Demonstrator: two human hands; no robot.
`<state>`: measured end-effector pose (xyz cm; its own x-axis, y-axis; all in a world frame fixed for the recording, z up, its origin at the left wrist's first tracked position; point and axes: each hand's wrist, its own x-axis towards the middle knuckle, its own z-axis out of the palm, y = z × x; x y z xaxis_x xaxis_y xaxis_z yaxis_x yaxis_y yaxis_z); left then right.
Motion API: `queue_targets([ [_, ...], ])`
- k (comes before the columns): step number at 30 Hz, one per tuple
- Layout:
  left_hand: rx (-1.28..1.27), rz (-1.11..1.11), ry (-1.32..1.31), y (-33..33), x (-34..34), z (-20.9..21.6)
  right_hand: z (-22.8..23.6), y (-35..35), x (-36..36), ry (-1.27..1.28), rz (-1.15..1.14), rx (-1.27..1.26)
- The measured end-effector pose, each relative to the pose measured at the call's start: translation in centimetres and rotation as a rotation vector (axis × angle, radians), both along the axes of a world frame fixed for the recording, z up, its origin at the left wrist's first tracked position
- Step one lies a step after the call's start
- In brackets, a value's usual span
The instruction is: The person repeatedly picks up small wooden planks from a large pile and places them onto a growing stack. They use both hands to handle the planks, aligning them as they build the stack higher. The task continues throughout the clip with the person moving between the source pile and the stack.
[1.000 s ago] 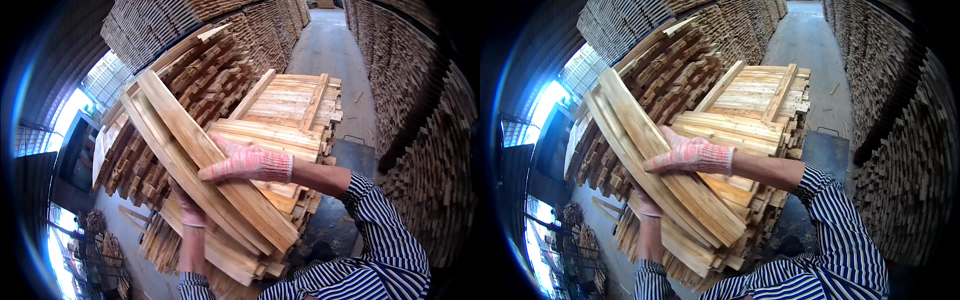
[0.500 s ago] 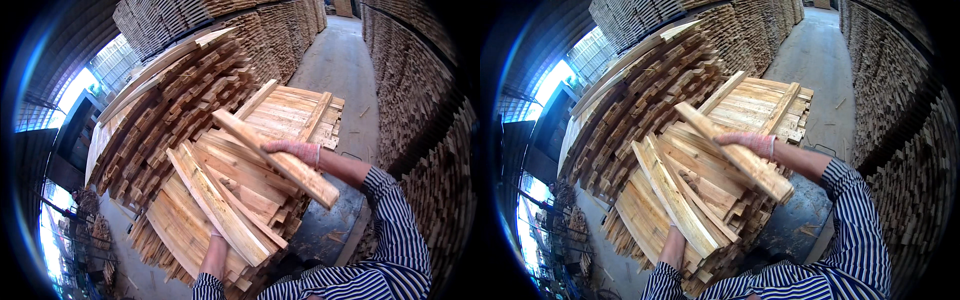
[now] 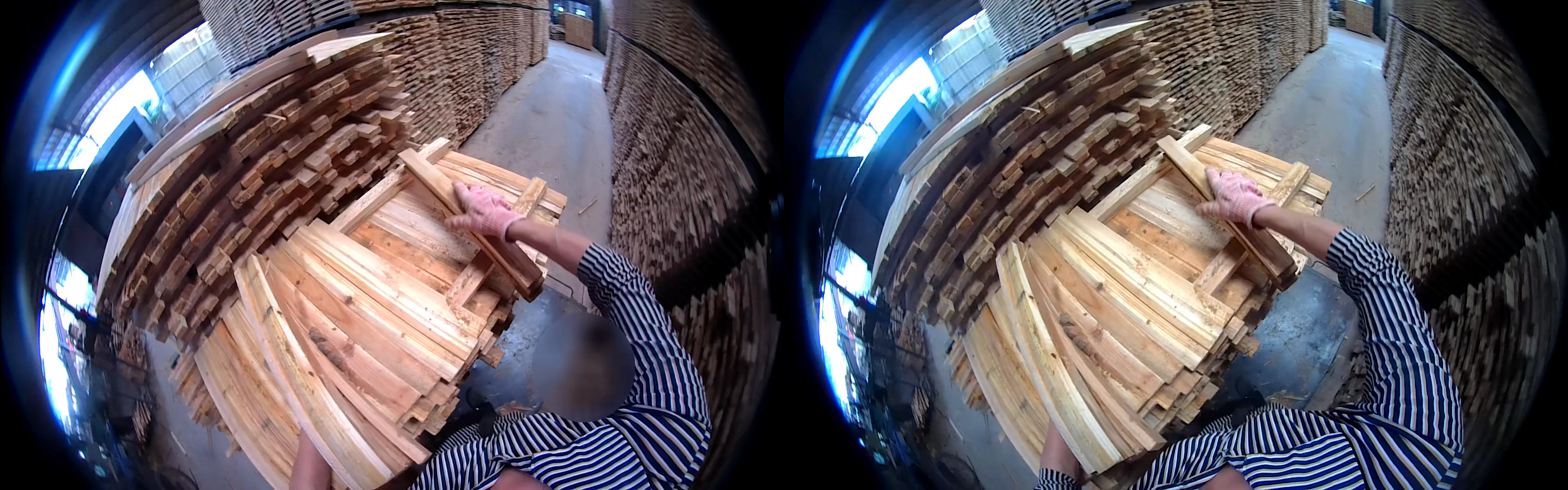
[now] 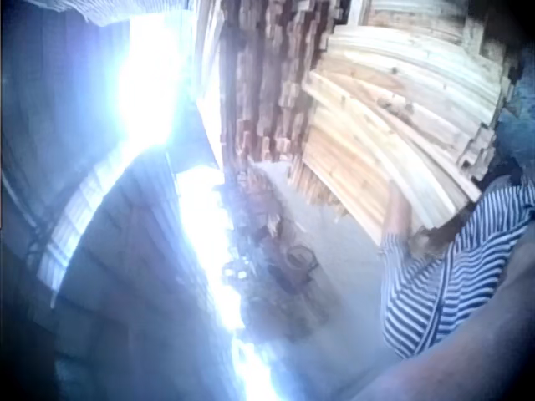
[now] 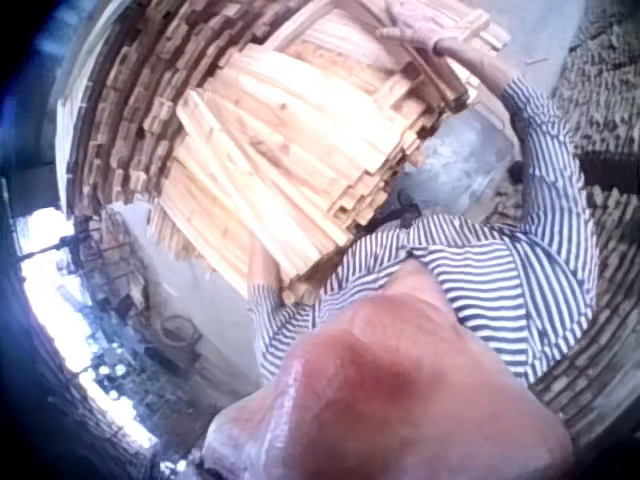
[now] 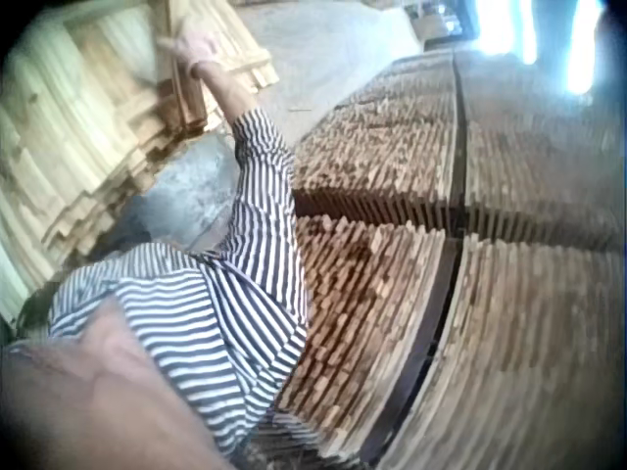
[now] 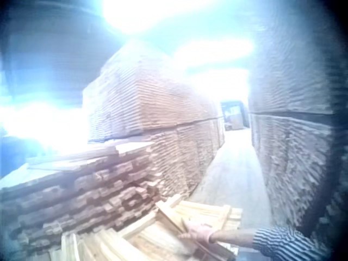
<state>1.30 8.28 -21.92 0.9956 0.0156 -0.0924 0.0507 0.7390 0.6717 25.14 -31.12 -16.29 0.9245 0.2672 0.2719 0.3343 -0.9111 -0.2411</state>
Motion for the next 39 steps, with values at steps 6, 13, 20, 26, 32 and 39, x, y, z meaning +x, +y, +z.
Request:
queue_targets([
  [6,0.010,0.067,0.022,-1.3,-0.3,0.3,5.4,1.6,-1.3,0.104,0.046,-0.157],
  [13,0.038,0.123,0.029,-1.7,-2.1,1.8,1.2,12.5,-3.8,0.168,0.518,0.126],
  [20,0.055,0.158,0.040,-2.6,-3.6,1.6,0.5,9.6,-1.5,0.076,0.562,0.075],
  [26,0.067,0.133,0.025,-4.2,-4.7,2.5,0.0,-1.0,3.6,0.461,-0.057,0.224],
  [32,0.031,0.087,0.009,-6.2,-5.7,3.1,1.9,2.4,-0.5,0.521,0.250,0.307],
  [39,-0.104,0.027,-0.057,-11.4,2.1,5.2,-0.3,12.7,0.6,0.514,0.467,0.302],
])
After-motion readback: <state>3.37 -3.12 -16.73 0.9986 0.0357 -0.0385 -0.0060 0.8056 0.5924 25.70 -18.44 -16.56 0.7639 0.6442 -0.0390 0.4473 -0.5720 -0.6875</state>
